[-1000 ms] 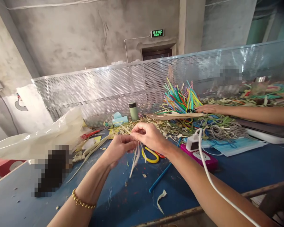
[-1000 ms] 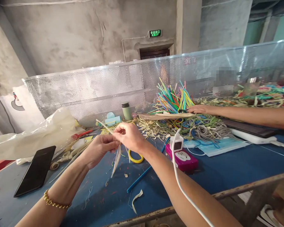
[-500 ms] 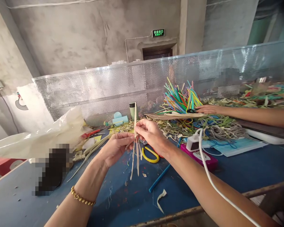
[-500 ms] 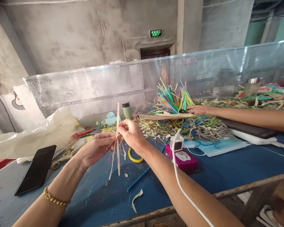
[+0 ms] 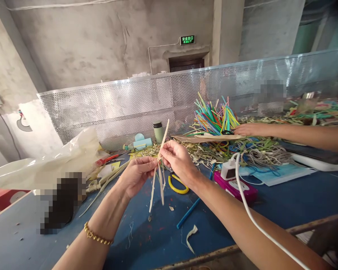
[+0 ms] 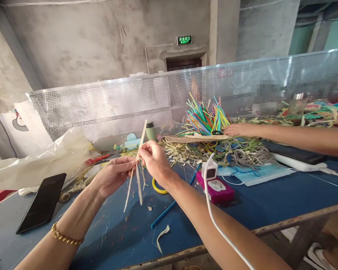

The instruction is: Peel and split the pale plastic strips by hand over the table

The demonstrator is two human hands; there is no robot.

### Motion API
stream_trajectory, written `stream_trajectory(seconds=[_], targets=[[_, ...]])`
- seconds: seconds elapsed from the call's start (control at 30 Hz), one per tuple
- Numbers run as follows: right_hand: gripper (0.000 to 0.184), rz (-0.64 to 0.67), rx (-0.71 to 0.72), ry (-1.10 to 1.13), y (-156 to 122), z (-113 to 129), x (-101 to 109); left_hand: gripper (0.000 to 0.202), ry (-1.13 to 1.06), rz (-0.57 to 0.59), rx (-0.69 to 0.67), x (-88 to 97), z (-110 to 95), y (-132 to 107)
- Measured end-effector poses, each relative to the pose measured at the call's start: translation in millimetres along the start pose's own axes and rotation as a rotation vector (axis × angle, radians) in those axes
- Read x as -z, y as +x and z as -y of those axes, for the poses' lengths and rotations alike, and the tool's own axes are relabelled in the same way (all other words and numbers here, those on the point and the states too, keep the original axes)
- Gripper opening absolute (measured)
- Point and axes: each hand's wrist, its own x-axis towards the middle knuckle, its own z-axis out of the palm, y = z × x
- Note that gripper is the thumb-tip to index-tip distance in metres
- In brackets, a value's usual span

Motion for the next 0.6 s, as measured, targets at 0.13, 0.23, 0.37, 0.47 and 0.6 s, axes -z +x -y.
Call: stream_trajectory(seconds=[0.13,0.23,0.37,0.47,0.6], targets=[[0.016,0.064,-0.072,-0.066,-3,8,3,0.012,-0.018,-0.008,0.018,-0.7,0,0],[0.02,0.154,-0.133,-0.125,-6,14,6,0.011,-0.025,-0.03,-0.014,1.7,2,2],[0.015,0.204,-0.135,-0.199,-5,16,9,0.013,-0.003,-0.021,-0.034,5.7,4,4],[0.011,0.227,-0.122,-0.236,-3,17,12,0.016,0.001,0.005,-0.031,6.5,4,3],[0.009,0.309,-0.046,-0.329,-2,20,16,0.017,-0.02,0.05,-0.022,7.1,2,2]])
